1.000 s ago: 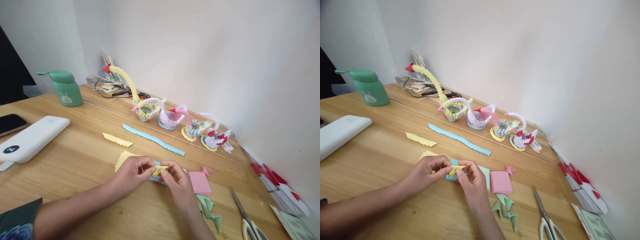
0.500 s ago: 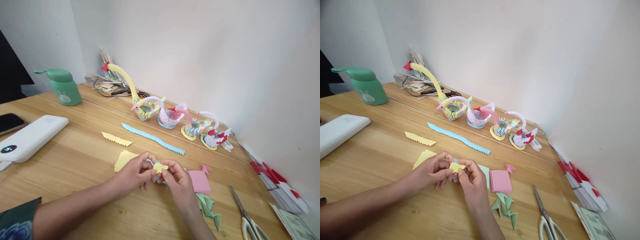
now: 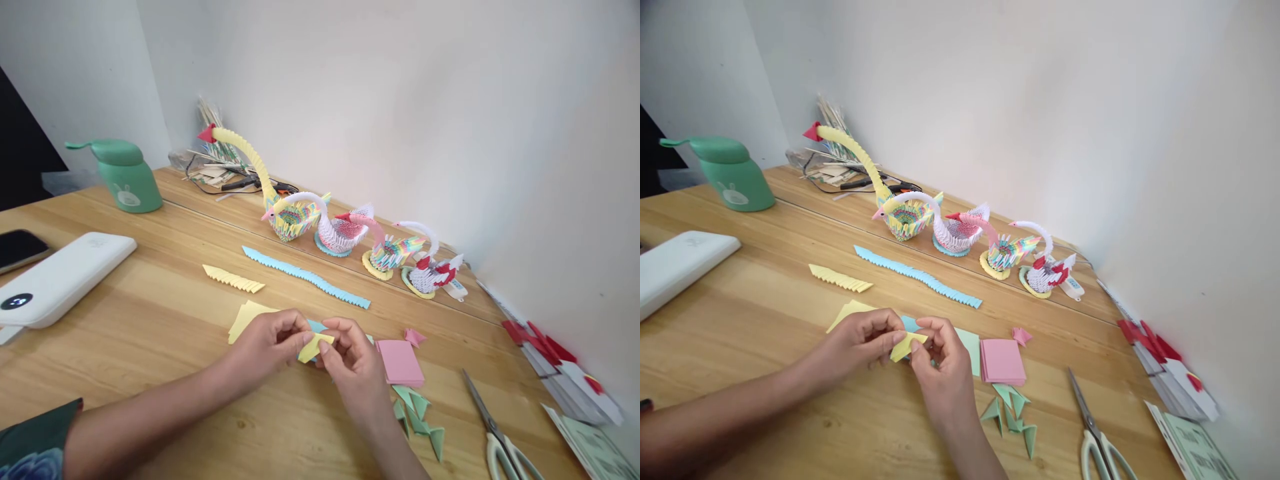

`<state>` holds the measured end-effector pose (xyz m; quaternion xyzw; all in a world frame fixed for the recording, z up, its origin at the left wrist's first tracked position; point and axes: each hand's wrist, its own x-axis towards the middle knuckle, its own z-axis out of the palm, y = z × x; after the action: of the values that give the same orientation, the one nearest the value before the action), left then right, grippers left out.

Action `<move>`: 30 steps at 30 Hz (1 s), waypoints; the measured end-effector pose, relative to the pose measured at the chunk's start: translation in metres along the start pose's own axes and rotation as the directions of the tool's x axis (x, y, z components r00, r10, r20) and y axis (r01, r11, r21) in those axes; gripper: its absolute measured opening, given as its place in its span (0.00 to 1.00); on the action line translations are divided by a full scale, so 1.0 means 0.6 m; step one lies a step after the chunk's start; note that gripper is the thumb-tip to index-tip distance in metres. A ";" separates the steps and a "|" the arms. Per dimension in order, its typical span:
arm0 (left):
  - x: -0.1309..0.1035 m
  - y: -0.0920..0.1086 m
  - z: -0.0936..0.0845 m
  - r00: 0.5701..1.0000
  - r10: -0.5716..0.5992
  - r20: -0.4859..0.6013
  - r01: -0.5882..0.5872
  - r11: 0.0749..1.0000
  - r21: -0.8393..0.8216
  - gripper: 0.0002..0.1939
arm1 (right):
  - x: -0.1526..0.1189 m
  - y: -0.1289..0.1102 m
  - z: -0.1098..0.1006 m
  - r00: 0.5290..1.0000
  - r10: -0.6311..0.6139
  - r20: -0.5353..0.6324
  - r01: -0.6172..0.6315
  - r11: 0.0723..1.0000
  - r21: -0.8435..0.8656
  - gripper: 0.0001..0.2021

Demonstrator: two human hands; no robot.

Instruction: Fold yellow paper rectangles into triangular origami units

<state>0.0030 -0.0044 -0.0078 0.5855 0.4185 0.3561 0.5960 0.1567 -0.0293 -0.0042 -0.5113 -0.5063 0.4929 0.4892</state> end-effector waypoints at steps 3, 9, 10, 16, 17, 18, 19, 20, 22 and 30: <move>0.009 -0.004 -0.006 0.994 -0.101 0.050 0.108 0.982 -0.157 0.16 | 0.001 0.000 -0.002 1.000 0.011 0.027 -0.012 0.999 0.035 0.09; 0.014 -0.003 -0.008 0.980 -0.157 0.118 0.187 0.930 -0.317 0.21 | 0.000 -0.003 -0.005 0.999 0.003 0.047 -0.007 0.997 0.079 0.08; 0.014 -0.002 -0.008 0.980 -0.157 0.120 0.188 0.930 -0.315 0.21 | 0.000 -0.003 -0.005 0.999 0.001 0.046 -0.005 0.997 0.079 0.08; 0.014 -0.003 -0.008 0.978 -0.146 0.150 0.189 0.922 -0.339 0.20 | 0.001 -0.003 -0.005 1.000 0.004 0.030 -0.006 0.999 0.047 0.09; 0.014 -0.003 -0.007 0.978 -0.142 0.154 0.188 0.919 -0.346 0.20 | 0.001 -0.003 -0.005 0.999 0.002 0.032 -0.004 0.999 0.047 0.09; 0.014 -0.004 -0.007 0.978 -0.139 0.157 0.187 0.917 -0.353 0.20 | 0.001 -0.002 -0.005 0.999 -0.001 0.035 -0.001 0.999 0.051 0.09; 0.013 -0.004 -0.007 0.978 -0.137 0.159 0.186 0.915 -0.358 0.20 | 0.001 -0.001 -0.006 0.999 -0.005 0.039 0.003 0.999 0.054 0.09; 0.013 -0.005 -0.006 0.978 -0.135 0.159 0.185 0.914 -0.361 0.20 | 0.001 -0.001 -0.006 0.999 -0.010 0.042 0.008 0.998 0.057 0.09; 0.013 -0.006 -0.006 0.978 -0.134 0.158 0.185 0.910 -0.370 0.20 | 0.001 0.001 -0.006 0.999 -0.020 0.045 0.017 0.998 0.054 0.09; 0.014 -0.006 -0.005 0.976 -0.134 0.171 0.192 0.902 -0.387 0.20 | 0.002 0.004 -0.009 0.999 -0.005 0.047 0.004 0.999 0.035 0.10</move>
<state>0.0034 0.0041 -0.0121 0.4374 0.3414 0.3411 0.7588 0.1621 -0.0282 -0.0065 -0.4900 -0.5100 0.5124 0.4872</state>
